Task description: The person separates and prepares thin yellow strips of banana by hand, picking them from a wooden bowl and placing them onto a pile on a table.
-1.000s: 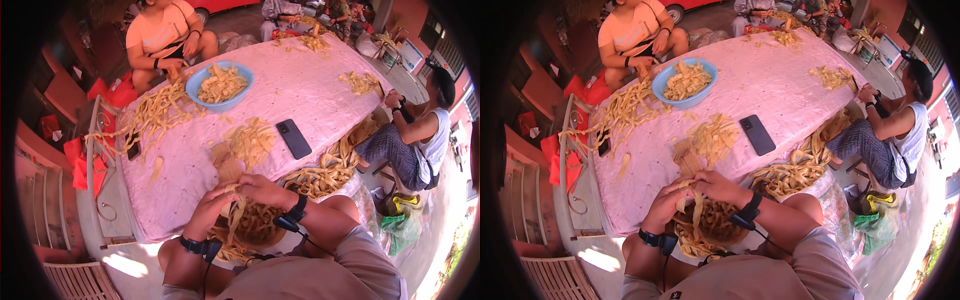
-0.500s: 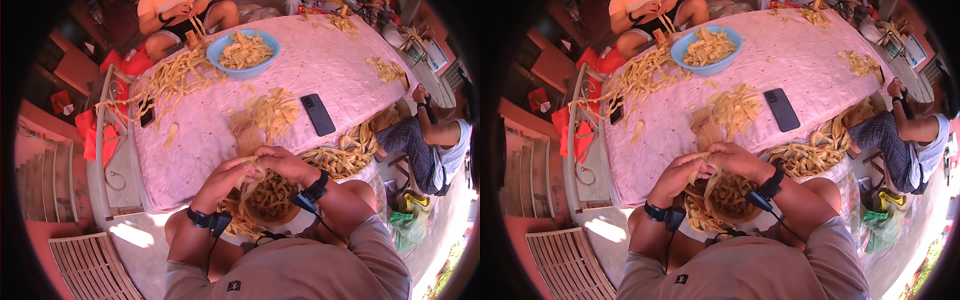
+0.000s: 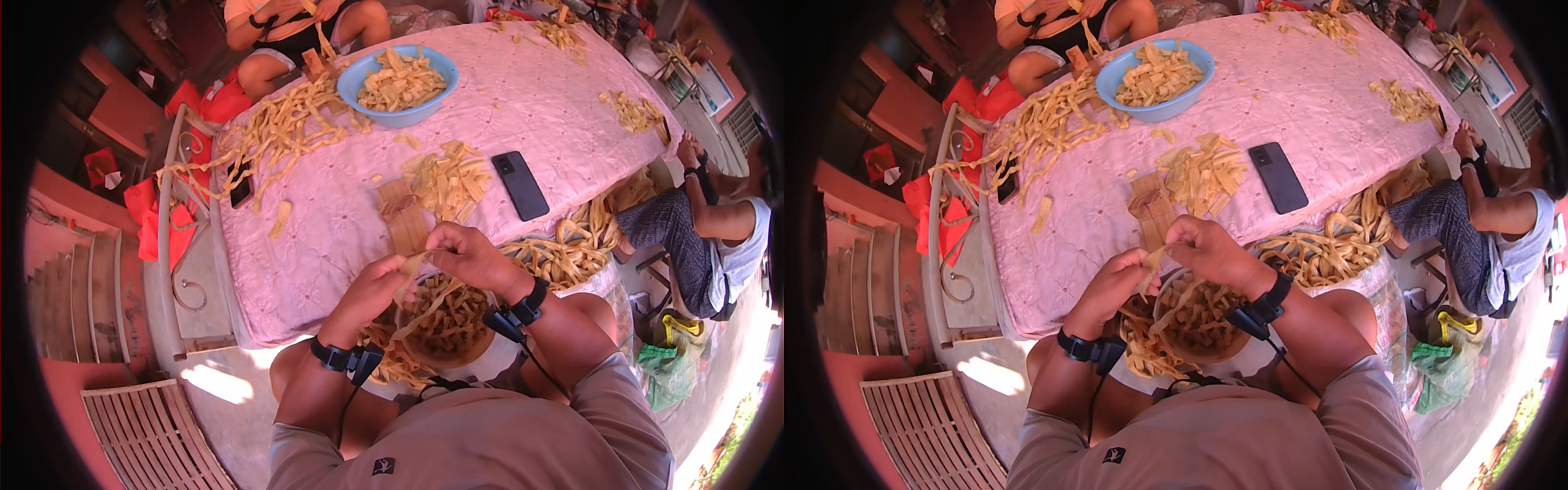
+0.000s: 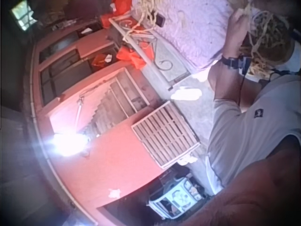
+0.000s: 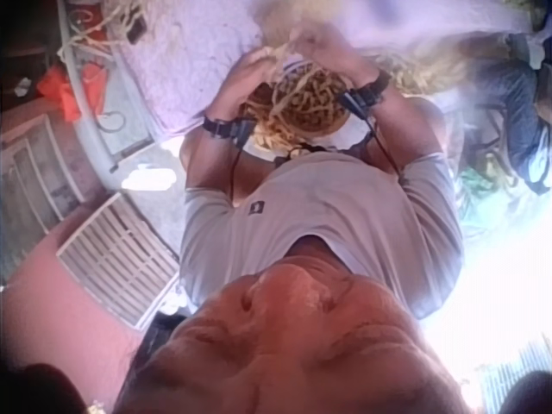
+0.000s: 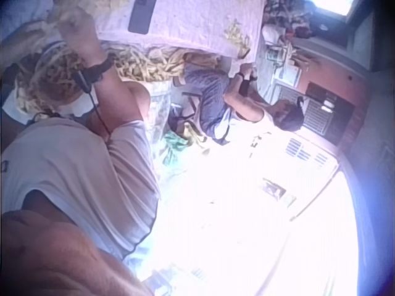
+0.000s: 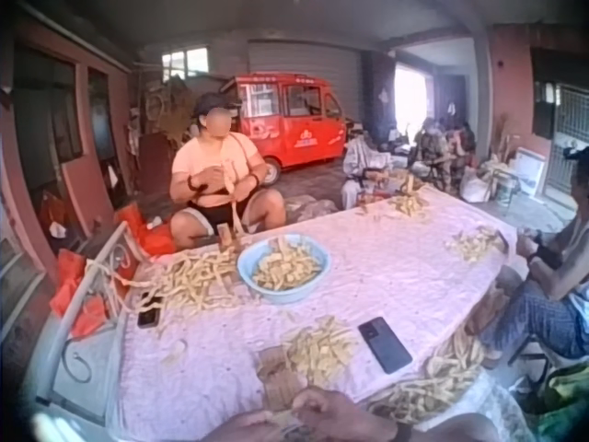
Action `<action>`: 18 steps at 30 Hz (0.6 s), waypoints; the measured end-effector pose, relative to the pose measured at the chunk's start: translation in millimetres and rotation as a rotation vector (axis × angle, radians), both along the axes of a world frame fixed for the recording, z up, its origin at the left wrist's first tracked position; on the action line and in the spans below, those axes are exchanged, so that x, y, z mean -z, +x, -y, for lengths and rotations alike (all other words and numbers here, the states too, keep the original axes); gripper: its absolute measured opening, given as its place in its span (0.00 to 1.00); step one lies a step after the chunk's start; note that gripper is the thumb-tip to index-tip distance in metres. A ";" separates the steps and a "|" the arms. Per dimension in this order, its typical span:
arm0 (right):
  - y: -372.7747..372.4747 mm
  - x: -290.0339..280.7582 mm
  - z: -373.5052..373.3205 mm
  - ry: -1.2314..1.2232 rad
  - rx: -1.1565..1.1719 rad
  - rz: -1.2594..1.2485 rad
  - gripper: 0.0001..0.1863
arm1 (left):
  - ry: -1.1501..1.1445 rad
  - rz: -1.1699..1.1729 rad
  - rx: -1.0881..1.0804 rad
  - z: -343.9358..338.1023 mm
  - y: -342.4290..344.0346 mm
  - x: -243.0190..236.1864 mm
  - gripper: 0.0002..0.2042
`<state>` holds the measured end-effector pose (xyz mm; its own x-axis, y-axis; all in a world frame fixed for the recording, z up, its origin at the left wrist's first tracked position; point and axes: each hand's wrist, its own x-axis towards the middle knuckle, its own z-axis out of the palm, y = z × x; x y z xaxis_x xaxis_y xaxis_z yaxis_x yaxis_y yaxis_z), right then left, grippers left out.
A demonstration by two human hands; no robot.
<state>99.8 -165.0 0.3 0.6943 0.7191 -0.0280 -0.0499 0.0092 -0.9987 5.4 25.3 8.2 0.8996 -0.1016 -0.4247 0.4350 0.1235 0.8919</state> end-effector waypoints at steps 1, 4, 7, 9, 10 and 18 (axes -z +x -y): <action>-1.8 0.4 0.6 0.000 -0.033 -0.024 0.03 | 0.003 0.002 0.005 -1.2 -1.4 2.5 0.07; 2.5 3.1 6.1 0.016 -0.047 -0.054 0.04 | -0.035 -0.018 -0.068 3.3 1.5 4.9 0.12; 6.1 -7.5 10.2 -0.104 0.004 0.094 0.07 | 0.012 0.067 -0.149 12.9 1.8 -8.0 0.10; 0.5 -5.0 2.4 -0.100 0.075 0.309 0.08 | 0.063 0.116 -0.078 10.2 -1.0 -12.0 0.10; 0.6 -5.6 3.5 -0.111 0.091 0.331 0.08 | 0.126 0.129 -0.026 11.2 0.7 -12.9 0.11; -2.1 7.8 0.2 -0.043 0.216 0.256 0.06 | -0.137 -0.047 0.056 12.9 -4.4 -12.7 0.11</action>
<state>97.7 -165.3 -7.5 0.8190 0.5564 0.1399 0.2014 -0.0505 -0.9782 1.0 12.4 20.9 0.8703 -0.2111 -0.4449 0.4855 0.2173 0.8468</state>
